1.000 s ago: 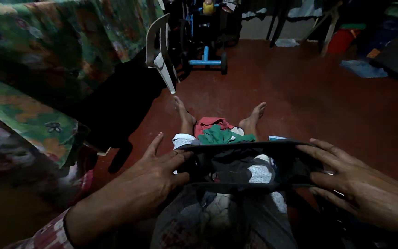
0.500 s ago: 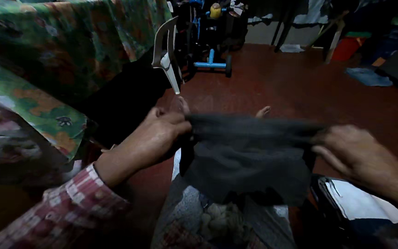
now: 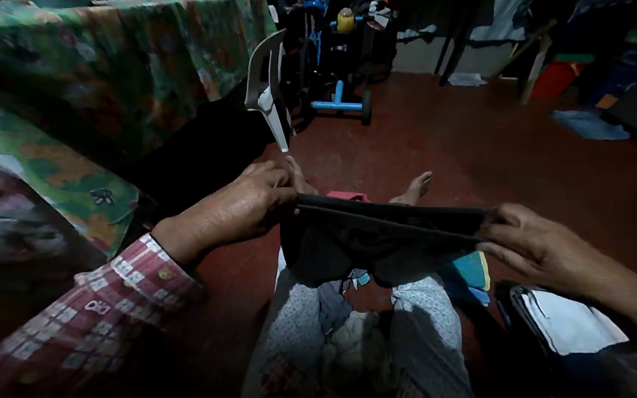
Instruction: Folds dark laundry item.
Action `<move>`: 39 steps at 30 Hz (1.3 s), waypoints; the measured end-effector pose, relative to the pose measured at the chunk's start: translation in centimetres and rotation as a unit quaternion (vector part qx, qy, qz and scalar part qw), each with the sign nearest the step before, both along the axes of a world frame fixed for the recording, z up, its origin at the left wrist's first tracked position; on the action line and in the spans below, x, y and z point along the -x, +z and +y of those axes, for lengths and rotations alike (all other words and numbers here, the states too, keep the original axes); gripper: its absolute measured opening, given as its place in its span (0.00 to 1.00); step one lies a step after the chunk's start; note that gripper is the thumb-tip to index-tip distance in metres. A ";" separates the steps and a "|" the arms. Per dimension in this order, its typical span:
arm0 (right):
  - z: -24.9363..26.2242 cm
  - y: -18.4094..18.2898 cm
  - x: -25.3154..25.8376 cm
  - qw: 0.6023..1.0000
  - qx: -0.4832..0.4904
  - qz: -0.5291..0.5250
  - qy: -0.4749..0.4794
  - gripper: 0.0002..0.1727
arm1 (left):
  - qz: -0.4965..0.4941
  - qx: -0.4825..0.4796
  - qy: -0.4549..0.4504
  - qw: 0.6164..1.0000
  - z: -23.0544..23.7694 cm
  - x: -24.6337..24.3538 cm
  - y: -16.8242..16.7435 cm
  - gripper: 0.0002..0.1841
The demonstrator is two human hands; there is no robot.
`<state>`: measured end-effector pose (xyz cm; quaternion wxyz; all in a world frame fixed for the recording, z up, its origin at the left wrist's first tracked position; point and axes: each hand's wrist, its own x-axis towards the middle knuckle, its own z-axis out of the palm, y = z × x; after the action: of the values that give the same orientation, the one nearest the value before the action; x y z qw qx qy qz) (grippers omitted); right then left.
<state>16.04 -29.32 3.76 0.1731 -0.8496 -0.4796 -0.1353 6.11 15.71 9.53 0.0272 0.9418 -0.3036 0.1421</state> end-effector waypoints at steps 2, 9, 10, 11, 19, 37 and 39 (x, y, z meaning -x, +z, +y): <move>0.2 0.4 -0.3 0.998 -0.063 0.019 -0.013 0.19 | -0.025 -0.009 0.009 1.000 0.3 -0.3 0.2 0.11; 1.1 1.3 0.1 0.984 -0.154 0.083 -0.034 0.12 | 0.079 -0.042 0.134 0.987 -2.5 0.9 2.6 0.07; 1.2 1.4 0.2 0.983 -0.160 0.084 -0.037 0.12 | 0.019 -0.002 0.092 0.996 -1.4 0.5 1.0 0.04; 1.2 1.5 0.3 0.983 -0.161 0.085 -0.040 0.11 | -0.007 0.017 0.074 0.997 -0.9 0.3 0.2 0.02; 0.2 0.7 1.8 0.966 -0.178 0.179 -0.061 0.09 | 0.010 0.045 0.138 0.989 -2.4 2.6 -0.8 0.06; 1.2 -2.5 2.5 0.758 -0.450 0.462 -0.099 0.11 | 0.277 0.590 0.250 0.716 -3.0 1.0 -3.5 0.05; 3.2 -3.3 2.9 0.748 -0.462 0.446 -0.167 0.12 | 0.297 0.601 0.279 0.688 -4.9 0.1 -4.3 0.06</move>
<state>13.19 -26.16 0.42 0.7132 -0.6961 -0.0777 0.0274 6.06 10.86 5.21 0.6351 0.7582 0.1477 0.0083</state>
